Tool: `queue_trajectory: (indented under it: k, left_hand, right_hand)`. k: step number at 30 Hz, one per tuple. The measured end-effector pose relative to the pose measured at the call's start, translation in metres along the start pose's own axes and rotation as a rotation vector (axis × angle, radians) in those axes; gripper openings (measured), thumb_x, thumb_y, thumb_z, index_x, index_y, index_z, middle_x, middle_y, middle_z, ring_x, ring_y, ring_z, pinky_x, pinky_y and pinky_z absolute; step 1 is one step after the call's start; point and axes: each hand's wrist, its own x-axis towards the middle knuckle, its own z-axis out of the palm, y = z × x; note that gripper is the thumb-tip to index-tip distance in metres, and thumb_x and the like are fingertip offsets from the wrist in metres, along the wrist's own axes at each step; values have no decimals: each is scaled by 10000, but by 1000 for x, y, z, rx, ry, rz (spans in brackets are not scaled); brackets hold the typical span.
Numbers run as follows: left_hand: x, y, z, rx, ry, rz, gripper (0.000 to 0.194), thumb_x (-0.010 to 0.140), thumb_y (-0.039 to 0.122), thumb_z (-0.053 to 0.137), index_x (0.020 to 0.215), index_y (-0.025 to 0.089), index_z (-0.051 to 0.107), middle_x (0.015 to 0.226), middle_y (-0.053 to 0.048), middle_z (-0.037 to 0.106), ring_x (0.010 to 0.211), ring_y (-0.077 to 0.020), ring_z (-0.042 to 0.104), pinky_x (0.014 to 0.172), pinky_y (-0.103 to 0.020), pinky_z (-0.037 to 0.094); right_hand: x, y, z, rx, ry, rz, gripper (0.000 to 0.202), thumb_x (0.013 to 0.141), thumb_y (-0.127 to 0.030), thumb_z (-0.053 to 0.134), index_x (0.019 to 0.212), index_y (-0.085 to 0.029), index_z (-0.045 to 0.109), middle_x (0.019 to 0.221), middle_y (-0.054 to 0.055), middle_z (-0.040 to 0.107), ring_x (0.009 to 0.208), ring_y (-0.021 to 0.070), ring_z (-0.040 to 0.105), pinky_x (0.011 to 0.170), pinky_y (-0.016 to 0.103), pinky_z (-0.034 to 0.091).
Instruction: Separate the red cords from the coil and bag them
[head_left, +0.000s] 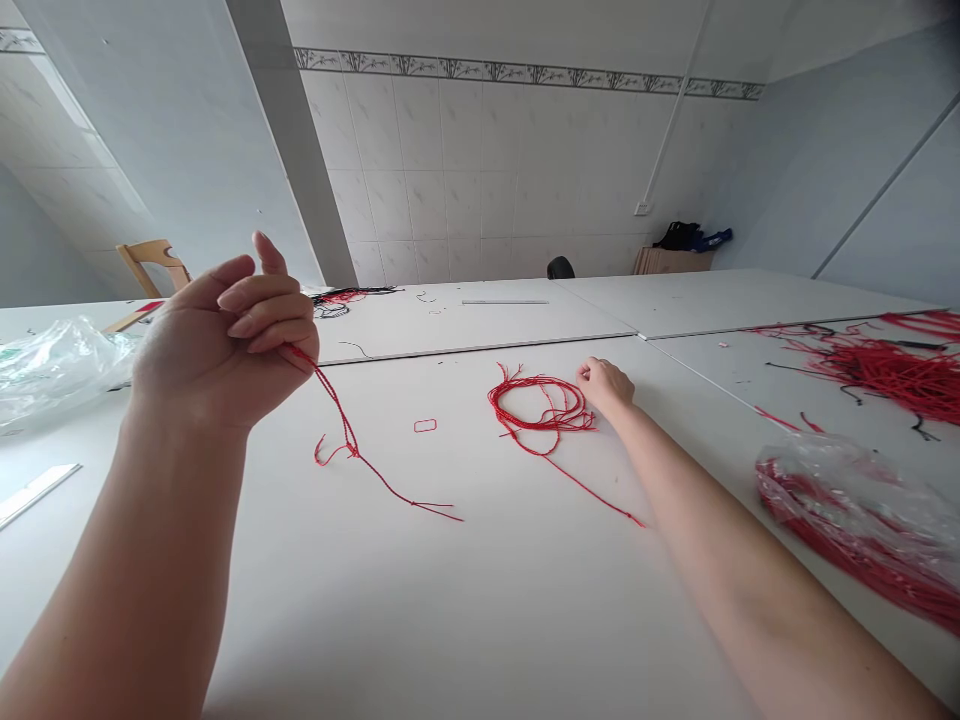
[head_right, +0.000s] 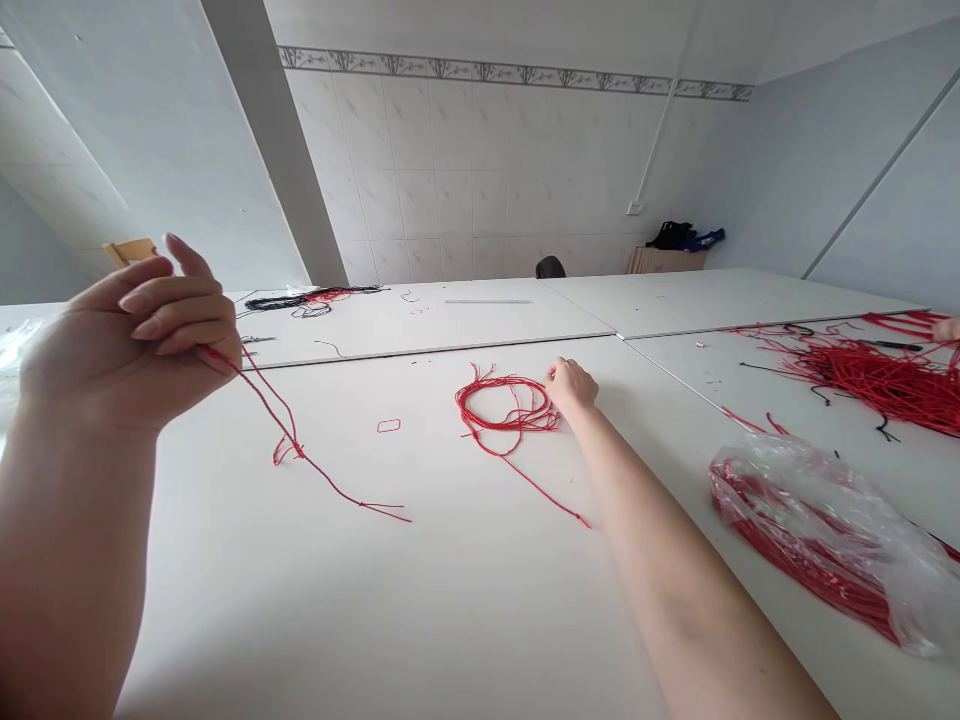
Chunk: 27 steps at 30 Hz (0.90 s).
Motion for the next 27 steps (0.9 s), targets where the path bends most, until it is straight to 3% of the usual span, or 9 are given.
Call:
queue_trajectory:
  k: [10, 13, 16, 20, 22, 25, 27]
  left_hand:
    - [0, 4, -2, 33, -33, -46, 233, 1050, 110, 429, 1093, 198, 641, 536, 81, 389, 404, -85, 362, 334, -216, 314]
    - [0, 4, -2, 35, -42, -53, 228, 1034, 99, 446, 1077, 197, 647, 533, 83, 385, 405, -84, 354, 336, -213, 313]
    - [-1, 4, -2, 32, -37, -56, 219, 1027, 96, 456, 1061, 199, 647, 530, 84, 378, 405, -83, 348, 336, -211, 306]
    - [-2, 3, -1, 18, -50, -41, 213, 1029, 96, 456, 1056, 197, 641, 536, 82, 376, 402, -79, 350, 330, -208, 294]
    - [-2, 1, 0, 19, -54, -44, 209, 1033, 102, 453, 1051, 195, 639, 535, 81, 378, 402, -78, 349, 329, -207, 292]
    - [-1, 0, -1, 39, -52, -55, 208, 1037, 106, 449, 1049, 196, 637, 528, 82, 383, 402, -77, 351, 333, -203, 297]
    - [-1, 0, -1, 55, -55, -60, 210, 1040, 106, 446, 1052, 194, 636, 523, 84, 387, 399, -75, 349, 335, -201, 300]
  right_hand:
    - [1, 1, -10, 25, -137, 0, 145, 911, -322, 663, 942, -201, 737, 938, 65, 749, 829, 203, 692, 672, 302, 462]
    - [-2, -2, -18, 59, -156, -11, 67, 819, -225, 729, 758, -210, 707, 795, 53, 719, 802, 222, 705, 670, 306, 471]
    - [-3, -7, -32, 166, -127, -39, 178, 775, -141, 711, 637, -225, 636, 722, 57, 704, 829, 250, 731, 662, 302, 471]
    - [-8, -21, -69, 432, -23, -163, 69, 938, -258, 607, 885, -221, 632, 978, 56, 787, 911, 171, 745, 744, 261, 546]
    - [-17, -30, -90, 721, 57, -275, 115, 1003, -331, 543, 978, -229, 591, 1126, 54, 786, 944, 130, 750, 807, 252, 581]
    - [-36, -43, -118, 1310, 124, -464, 162, 958, -386, 653, 947, -242, 579, 1124, 41, 792, 942, 147, 766, 871, 313, 621]
    - [-49, -48, -130, 1499, 110, -541, 194, 920, -404, 721, 927, -255, 597, 1085, 17, 799, 975, 167, 772, 908, 350, 629]
